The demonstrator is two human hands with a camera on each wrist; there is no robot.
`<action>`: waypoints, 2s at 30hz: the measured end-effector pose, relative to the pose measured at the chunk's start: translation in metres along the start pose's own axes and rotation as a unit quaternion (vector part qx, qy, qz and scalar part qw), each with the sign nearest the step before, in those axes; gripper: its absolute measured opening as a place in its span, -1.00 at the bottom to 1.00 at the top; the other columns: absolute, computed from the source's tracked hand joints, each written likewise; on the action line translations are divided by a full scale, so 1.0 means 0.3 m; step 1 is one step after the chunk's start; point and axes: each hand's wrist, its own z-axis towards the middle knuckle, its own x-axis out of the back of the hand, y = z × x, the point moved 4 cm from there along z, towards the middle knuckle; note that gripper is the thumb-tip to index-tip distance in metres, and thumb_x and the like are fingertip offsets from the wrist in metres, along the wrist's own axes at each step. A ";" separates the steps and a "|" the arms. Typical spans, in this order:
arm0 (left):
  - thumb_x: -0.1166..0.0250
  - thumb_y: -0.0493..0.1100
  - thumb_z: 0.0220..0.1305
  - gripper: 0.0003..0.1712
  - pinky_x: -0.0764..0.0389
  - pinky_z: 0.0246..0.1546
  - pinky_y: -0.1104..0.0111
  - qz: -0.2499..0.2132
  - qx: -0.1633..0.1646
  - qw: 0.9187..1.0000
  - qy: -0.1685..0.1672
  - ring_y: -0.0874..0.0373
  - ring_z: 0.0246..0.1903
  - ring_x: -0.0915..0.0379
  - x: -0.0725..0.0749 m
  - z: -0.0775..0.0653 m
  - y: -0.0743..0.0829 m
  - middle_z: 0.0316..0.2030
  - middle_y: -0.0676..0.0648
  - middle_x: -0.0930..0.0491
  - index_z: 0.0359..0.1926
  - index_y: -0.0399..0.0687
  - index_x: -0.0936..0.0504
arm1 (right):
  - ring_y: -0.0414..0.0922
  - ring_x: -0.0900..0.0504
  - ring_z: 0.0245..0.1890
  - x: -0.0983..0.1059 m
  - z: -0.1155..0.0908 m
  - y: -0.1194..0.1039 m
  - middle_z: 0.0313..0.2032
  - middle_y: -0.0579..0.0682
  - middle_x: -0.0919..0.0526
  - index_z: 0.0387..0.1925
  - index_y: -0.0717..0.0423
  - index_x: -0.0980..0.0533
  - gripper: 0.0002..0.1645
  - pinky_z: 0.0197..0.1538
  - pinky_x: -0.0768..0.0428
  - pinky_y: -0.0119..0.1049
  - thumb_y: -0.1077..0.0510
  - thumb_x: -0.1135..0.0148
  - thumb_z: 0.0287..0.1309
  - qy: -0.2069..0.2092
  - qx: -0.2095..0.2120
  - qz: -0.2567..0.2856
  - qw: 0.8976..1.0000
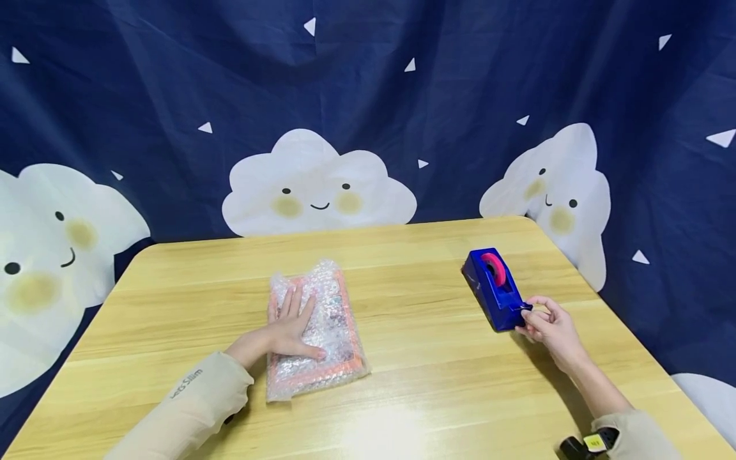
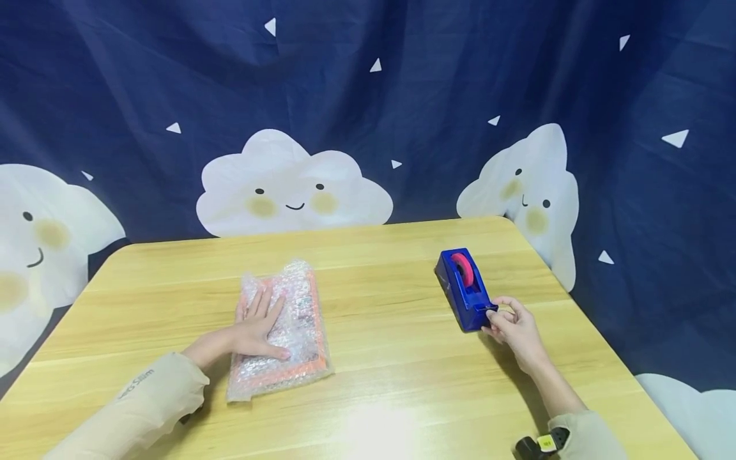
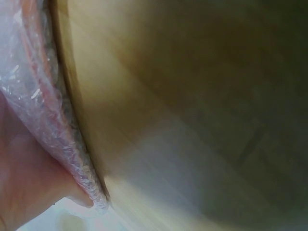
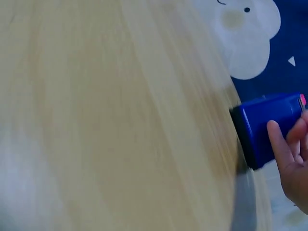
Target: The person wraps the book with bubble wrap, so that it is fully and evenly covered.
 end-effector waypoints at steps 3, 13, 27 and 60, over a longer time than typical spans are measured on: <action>-0.23 0.46 -0.15 0.42 0.78 0.07 -0.17 0.001 0.000 1.000 -0.002 -0.32 0.26 0.82 0.001 0.000 0.003 0.29 -0.43 0.68 0.38 -0.32 0.34 | -0.32 -0.56 -0.55 0.004 -0.014 -0.014 -0.57 -0.16 -0.59 -0.21 0.02 -0.47 -0.73 -0.39 -0.61 -0.44 0.42 -0.03 0.17 -0.036 0.030 -0.025 0.999; -0.25 0.44 -0.15 0.42 0.75 0.09 -0.19 -0.001 0.003 1.000 -0.003 -0.31 0.26 0.82 -0.002 0.002 0.000 0.29 -0.42 0.68 0.38 -0.31 0.34 | -0.25 -0.63 -0.34 -0.185 -0.024 -0.111 -0.33 -0.06 -0.61 -0.07 0.27 -0.47 -0.66 -0.26 -0.59 -0.44 0.52 -0.01 0.12 -0.150 0.176 -0.062 0.971; -0.23 0.47 -0.16 0.42 0.76 0.09 -0.17 0.015 0.012 1.000 -0.006 -0.27 0.27 0.82 -0.002 -0.004 0.008 0.30 -0.39 0.69 0.39 -0.25 0.36 | -0.28 -0.60 -0.33 -0.514 0.069 -0.068 -0.24 -0.18 -0.58 0.20 0.08 -0.35 -0.35 -0.21 -0.58 -0.47 0.54 -0.05 0.07 -0.228 0.190 -0.095 0.950; -0.24 0.46 -0.16 0.42 0.71 0.13 -0.16 0.016 0.025 0.999 -0.012 -0.22 0.28 0.83 0.001 0.002 0.010 0.31 -0.35 0.69 0.40 -0.20 0.37 | -0.33 -0.33 -0.62 -0.819 0.118 -0.010 -0.02 0.27 -0.55 0.15 0.34 -0.35 -0.54 -0.58 -0.31 -0.49 0.35 -0.05 0.19 -0.277 0.118 -0.226 0.926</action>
